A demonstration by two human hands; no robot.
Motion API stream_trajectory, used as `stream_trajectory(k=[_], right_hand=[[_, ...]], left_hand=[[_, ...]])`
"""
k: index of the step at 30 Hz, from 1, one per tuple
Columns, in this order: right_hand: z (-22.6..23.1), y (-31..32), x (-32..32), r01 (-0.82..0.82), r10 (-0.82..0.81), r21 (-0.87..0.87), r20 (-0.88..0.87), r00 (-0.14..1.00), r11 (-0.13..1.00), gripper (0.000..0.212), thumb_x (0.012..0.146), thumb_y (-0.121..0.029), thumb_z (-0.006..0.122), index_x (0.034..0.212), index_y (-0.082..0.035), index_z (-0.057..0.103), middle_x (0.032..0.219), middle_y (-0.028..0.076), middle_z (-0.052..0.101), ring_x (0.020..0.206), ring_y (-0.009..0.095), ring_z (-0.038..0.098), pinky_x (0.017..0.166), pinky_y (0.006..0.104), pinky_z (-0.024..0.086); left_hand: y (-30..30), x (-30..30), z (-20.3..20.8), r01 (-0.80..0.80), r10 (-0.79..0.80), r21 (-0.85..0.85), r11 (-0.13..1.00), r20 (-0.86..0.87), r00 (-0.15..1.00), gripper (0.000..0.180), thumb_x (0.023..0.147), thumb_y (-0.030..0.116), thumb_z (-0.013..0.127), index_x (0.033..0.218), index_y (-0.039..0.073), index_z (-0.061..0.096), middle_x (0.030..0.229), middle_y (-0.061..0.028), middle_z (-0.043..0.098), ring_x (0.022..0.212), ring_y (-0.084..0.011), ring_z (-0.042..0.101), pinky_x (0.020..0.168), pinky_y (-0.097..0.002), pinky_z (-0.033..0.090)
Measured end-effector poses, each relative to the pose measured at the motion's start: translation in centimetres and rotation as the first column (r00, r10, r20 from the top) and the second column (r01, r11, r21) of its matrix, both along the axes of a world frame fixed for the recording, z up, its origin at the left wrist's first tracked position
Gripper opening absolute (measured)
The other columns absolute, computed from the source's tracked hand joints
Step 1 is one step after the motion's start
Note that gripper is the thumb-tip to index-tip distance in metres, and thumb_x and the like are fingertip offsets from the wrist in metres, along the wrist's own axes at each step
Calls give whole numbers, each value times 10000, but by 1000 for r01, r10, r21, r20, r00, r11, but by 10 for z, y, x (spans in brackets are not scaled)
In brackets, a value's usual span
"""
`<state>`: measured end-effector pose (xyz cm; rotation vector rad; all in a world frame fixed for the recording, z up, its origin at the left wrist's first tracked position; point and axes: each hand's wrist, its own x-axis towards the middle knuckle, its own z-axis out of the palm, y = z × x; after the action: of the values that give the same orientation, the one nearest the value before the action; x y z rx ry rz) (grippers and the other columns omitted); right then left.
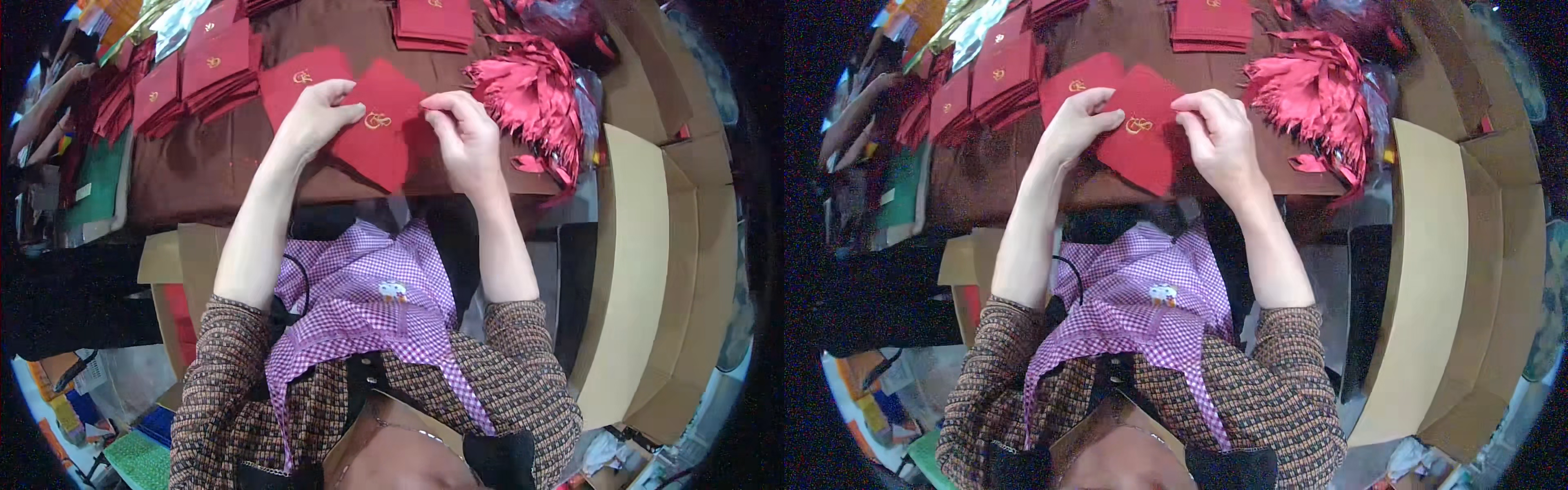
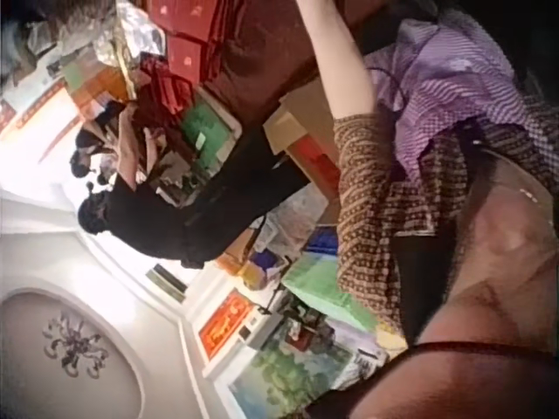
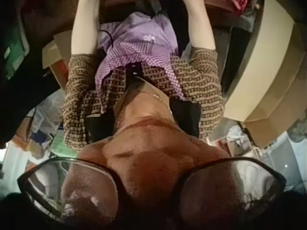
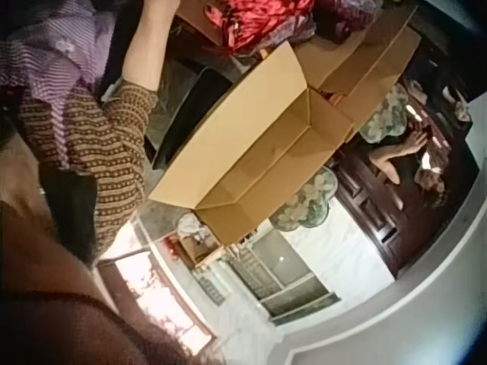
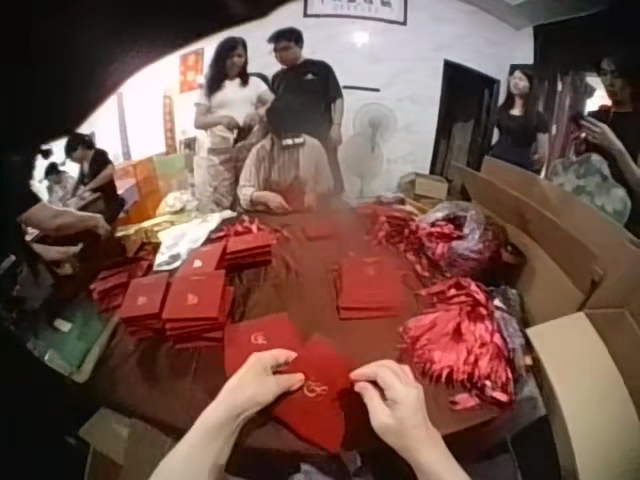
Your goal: The person attaches ribbon handles to red gift bags by threading ribbons into the bags by hand.
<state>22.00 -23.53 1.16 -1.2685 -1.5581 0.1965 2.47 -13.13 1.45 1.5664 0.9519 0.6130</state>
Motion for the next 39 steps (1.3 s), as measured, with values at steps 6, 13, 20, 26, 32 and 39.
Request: stream_trajectory(k=[6,13,20,26,32,39], right_hand=[[-17,-1,-17,116,-120,39,146,982,993,135,760,-35,649,893,-30,627,875,90,643,846,244,585,763,331,443],[-27,4,-23,157,-180,104,275,944,982,92,757,-87,659,838,-81,617,826,28,630,821,198,581,798,342,362],[-26,6,-29,187,-232,166,324,917,968,62,772,-103,650,820,-98,611,801,19,608,816,194,568,808,356,343],[-23,11,-31,195,-266,223,353,897,955,58,789,-119,640,819,-94,597,795,21,602,814,190,567,805,361,344],[-16,8,-35,192,-272,214,454,849,958,39,819,-128,608,826,-93,591,829,48,614,826,227,570,812,377,362],[-19,2,-44,146,-199,143,498,844,979,62,835,-121,590,832,-63,568,786,72,570,796,237,544,836,387,358]], left_hand=[[-28,8,-20,-85,98,-77,993,194,976,414,794,-2,622,1193,-64,528,1006,-111,641,874,-137,608,769,-247,496],[-40,6,-12,-57,79,-121,991,189,979,490,792,-17,637,1250,-77,477,1102,-115,608,941,-131,584,808,-231,487],[-54,5,-2,-58,65,-45,997,173,983,506,794,-9,638,1262,-86,459,1130,-129,593,986,-144,572,853,-250,475],[-48,3,-1,-23,36,-76,997,186,982,488,791,7,647,1242,-79,484,1105,-121,603,1014,-159,560,874,-260,461],[-50,0,-19,-71,56,94,993,158,986,370,805,82,656,1138,-53,569,972,-75,643,875,-129,599,780,-263,493],[-56,5,-25,-179,208,378,908,-38,977,308,775,153,655,1021,-29,617,930,-195,660,864,-268,661,756,-363,521]])
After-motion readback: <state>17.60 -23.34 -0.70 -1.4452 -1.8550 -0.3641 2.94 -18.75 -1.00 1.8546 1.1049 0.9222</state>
